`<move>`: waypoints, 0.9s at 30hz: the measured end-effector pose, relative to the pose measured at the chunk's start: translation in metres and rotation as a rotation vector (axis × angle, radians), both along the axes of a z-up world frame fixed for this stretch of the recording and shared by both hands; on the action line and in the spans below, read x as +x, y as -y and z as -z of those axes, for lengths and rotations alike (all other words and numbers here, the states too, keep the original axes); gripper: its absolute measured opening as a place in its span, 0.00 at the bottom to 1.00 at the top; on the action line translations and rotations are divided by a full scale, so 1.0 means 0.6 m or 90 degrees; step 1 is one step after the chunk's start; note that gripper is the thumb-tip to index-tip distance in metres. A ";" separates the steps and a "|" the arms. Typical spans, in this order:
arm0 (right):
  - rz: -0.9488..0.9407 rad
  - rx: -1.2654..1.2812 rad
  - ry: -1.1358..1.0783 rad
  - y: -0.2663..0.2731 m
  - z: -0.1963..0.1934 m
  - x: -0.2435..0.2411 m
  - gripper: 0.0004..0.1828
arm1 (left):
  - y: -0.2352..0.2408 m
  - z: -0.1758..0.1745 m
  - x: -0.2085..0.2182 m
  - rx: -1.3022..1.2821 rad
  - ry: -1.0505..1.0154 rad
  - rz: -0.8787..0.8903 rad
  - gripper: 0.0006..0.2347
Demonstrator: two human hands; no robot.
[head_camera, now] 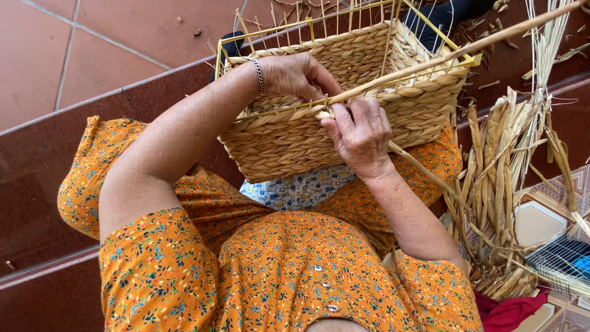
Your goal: The person weaves a rectangular basket using dried plant strips. They interlace the strips through a vertical frame, tightening the weave and adjusting the basket's shape.
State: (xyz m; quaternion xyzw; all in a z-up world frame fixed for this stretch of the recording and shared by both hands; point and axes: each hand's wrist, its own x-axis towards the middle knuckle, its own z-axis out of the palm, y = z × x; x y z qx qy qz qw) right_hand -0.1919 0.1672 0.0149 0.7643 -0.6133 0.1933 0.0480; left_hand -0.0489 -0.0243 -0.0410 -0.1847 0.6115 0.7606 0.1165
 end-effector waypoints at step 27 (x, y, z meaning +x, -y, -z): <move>0.007 -0.139 0.318 -0.003 0.017 -0.014 0.13 | -0.016 0.017 -0.005 -0.209 -0.198 -0.138 0.11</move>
